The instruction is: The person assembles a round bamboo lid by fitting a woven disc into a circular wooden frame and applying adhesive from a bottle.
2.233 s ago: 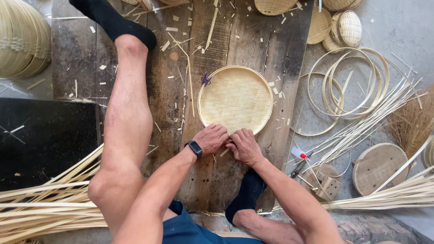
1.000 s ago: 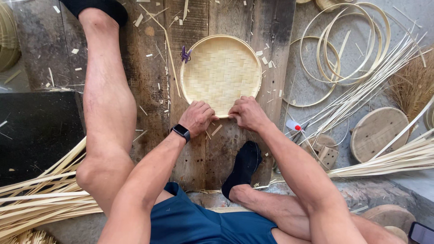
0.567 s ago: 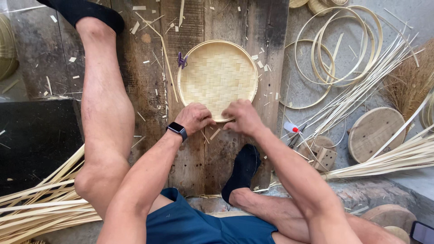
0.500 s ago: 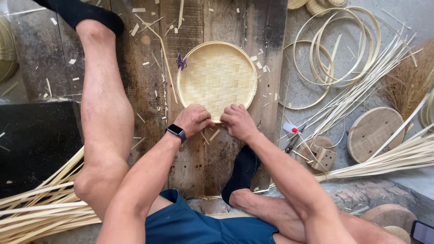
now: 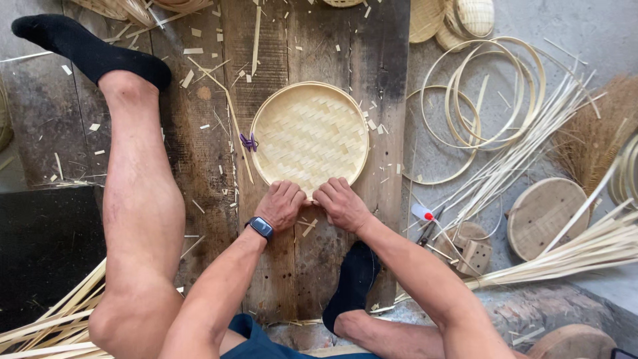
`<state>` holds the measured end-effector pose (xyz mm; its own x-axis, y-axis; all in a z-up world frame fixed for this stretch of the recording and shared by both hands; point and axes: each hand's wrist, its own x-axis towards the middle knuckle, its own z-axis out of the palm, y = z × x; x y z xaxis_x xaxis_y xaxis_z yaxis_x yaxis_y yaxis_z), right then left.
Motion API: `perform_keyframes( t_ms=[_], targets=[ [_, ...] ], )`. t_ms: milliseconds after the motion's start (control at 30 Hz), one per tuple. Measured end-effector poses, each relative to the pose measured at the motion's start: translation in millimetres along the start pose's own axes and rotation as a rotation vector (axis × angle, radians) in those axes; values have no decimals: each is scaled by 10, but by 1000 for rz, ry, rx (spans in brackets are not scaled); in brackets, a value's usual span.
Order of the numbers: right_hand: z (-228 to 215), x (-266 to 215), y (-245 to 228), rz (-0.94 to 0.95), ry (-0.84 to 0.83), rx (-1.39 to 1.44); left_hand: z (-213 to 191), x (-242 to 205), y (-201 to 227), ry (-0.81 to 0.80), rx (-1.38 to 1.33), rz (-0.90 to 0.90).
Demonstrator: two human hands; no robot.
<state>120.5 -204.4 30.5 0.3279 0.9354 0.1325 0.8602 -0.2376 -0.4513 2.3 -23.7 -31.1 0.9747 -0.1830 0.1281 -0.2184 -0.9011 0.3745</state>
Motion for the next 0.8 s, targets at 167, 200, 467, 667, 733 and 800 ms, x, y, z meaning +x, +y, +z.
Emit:
perform_keyframes(
  t_ms=[167,200,467,667,733,800],
  targets=[
    [99,62,76,-2,55,-33,-161,181,-110,-103,-43,40],
    [124,73,98,1,41,-36,-185,219,-144,-142,-42,48],
    [220,-1,210,35,-175,11,-280,243,-156,-130,-132,27],
    [33,58,300,144,-300,309,-318,128,-156,-195,-349,-76],
    [-43,45,266,157,-246,348,-333,70,-143,-46,-373,-49],
    [-105,49,226,166,-242,305,-352,55,-125,-38,-297,-44]
  ],
)
